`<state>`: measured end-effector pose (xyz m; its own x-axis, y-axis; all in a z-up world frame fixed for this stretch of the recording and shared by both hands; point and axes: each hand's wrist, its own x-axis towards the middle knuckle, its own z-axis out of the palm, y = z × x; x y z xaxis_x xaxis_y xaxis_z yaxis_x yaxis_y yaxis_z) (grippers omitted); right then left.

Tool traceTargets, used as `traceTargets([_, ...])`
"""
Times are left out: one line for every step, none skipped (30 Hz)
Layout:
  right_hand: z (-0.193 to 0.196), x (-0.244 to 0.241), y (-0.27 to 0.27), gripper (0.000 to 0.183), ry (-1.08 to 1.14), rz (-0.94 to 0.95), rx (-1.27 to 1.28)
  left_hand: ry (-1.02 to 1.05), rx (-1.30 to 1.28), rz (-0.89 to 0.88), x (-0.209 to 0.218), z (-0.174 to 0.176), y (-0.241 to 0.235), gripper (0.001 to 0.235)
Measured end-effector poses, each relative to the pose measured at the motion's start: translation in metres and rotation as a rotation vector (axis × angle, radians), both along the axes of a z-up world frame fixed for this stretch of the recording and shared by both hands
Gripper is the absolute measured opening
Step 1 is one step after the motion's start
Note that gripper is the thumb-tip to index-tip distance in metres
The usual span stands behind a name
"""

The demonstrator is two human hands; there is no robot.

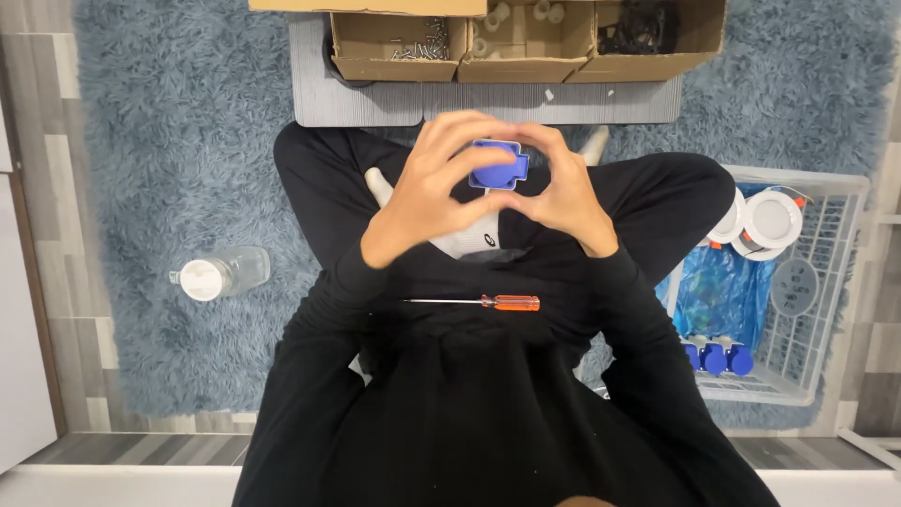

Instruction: Assembling electrical box components by hand and using a screwdriver

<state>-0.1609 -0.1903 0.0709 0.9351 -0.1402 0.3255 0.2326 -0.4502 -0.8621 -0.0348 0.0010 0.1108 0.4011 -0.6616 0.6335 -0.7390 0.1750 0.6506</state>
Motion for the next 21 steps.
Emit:
traceTargets([0.000,-0.001,0.003,0.080,-0.001,0.001,-0.001,-0.001,-0.001,0.001,-0.009,0.024,0.009,0.044])
traceTargets([0.000,0.000,0.004,0.078,-0.015,0.005,0.031,-0.044,-0.110,0.016,-0.016,0.048,0.015,0.044])
traceTargets([0.001,0.001,0.005,0.076,-0.028,0.009,0.063,-0.086,-0.219,0.030,-0.023,0.072,0.022,0.045])
traceTargets([0.002,0.002,0.006,0.076,-0.029,0.009,0.059,-0.087,-0.223,0.030,-0.048,0.106,0.029,0.045])
traceTargets([0.003,0.002,0.007,0.077,-0.033,0.004,0.052,-0.007,-0.333,0.139,-0.072,0.141,0.037,0.022])
traceTargets([0.004,0.002,0.009,0.078,-0.035,0.000,0.046,0.079,-0.439,0.249,-0.097,0.175,0.045,0.008])
traceTargets([0.005,0.002,0.009,0.078,-0.034,0.000,0.044,0.081,-0.441,0.249,-0.081,0.163,0.051,0.008])
traceTargets([0.006,0.003,0.010,0.078,-0.042,-0.002,0.051,-0.182,-0.741,-0.229,-0.065,0.152,0.057,0.016])
traceTargets([0.006,0.003,0.011,0.078,-0.050,-0.004,0.058,-0.457,-0.983,-0.737,-0.050,0.141,0.063,0.032])
traceTargets([0.006,0.003,0.012,0.078,-0.052,-0.002,0.056,-0.460,-0.984,-0.736,-0.049,0.141,0.063,0.032])
traceTargets([0.006,0.003,0.012,0.077,-0.052,-0.002,0.072,-0.461,-0.977,-0.739,-0.049,0.142,0.063,0.032])
traceTargets([0.006,0.004,0.013,0.077,-0.053,-0.004,0.090,-0.462,-0.970,-0.745,-0.049,0.143,0.064,0.032])
traceTargets([0.006,0.005,0.014,0.077,-0.056,-0.005,0.088,-0.465,-0.971,-0.747,-0.053,0.144,0.065,0.032])
traceTargets([0.006,0.005,0.015,0.076,-0.057,-0.012,0.094,-0.462,-0.963,-0.757,-0.057,0.145,0.066,0.032])
traceTargets([0.006,0.005,0.016,0.075,-0.058,-0.018,0.099,-0.460,-0.955,-0.767,-0.061,0.146,0.067,0.032])
traceTargets([0.006,0.005,0.015,0.075,-0.057,-0.019,0.098,-0.460,-0.957,-0.767,-0.059,0.146,0.065,0.032])
traceTargets([0.006,0.004,0.015,0.075,-0.057,-0.020,0.098,-0.455,-0.948,-0.772,-0.057,0.145,0.062,0.032])
traceTargets([0.006,0.004,0.016,0.074,-0.057,-0.021,0.098,-0.450,-0.940,-0.778,-0.054,0.144,0.060,0.031])
traceTargets([0.006,0.004,0.015,0.074,-0.056,-0.022,0.097,-0.449,-0.942,-0.778,-0.053,0.144,0.059,0.031])
traceTargets([0.006,0.004,0.016,0.075,-0.055,-0.021,0.101,-0.444,-0.932,-0.783,-0.053,0.144,0.059,0.031])
traceTargets([0.006,0.004,0.016,0.075,-0.055,-0.020,0.106,-0.439,-0.921,-0.787,-0.052,0.144,0.059,0.031])
